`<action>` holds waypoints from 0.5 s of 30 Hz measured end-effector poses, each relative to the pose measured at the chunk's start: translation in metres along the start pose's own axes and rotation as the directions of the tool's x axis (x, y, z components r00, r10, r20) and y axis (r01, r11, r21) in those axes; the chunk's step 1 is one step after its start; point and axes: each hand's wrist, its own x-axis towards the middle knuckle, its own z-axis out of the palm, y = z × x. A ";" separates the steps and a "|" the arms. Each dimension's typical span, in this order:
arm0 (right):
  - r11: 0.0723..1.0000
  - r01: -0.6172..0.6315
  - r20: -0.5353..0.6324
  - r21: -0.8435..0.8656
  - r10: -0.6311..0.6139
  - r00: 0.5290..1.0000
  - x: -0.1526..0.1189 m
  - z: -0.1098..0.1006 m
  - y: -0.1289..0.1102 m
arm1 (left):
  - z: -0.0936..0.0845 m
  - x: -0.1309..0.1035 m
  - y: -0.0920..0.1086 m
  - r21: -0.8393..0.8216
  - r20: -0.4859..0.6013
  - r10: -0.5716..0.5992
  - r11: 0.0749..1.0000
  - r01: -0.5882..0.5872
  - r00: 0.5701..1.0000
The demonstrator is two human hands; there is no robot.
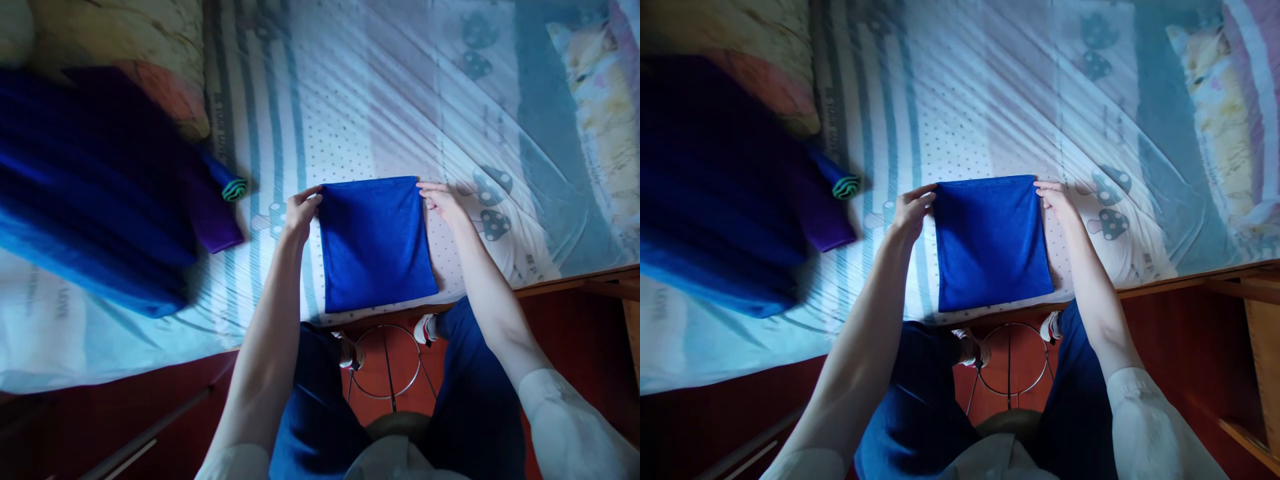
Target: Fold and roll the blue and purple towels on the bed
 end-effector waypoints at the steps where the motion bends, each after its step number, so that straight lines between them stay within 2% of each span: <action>1: 1.000 0.004 0.001 0.004 -0.004 1.000 0.001 0.000 0.000 | 0.000 0.001 0.000 -0.003 0.001 -0.003 1.000 0.003 1.000; 7: 1.000 0.022 -0.007 0.001 -0.022 1.000 0.007 0.004 -0.002 | 0.001 0.009 -0.003 -0.005 -0.018 0.032 0.999 -0.032 0.999; 10: 0.997 0.071 -0.019 -0.028 -0.072 0.997 0.013 0.005 0.001 | 0.002 0.014 -0.004 0.024 -0.038 0.063 0.998 -0.062 0.997; 12: 0.990 0.114 -0.015 -0.079 -0.116 0.993 0.020 0.004 0.005 | 0.003 0.016 -0.002 0.103 -0.041 0.092 0.991 -0.087 0.995; 15: 0.952 0.204 0.002 -0.228 -0.209 0.978 0.028 0.007 0.012 | 0.008 0.010 0.000 0.316 -0.015 0.185 0.933 -0.171 0.983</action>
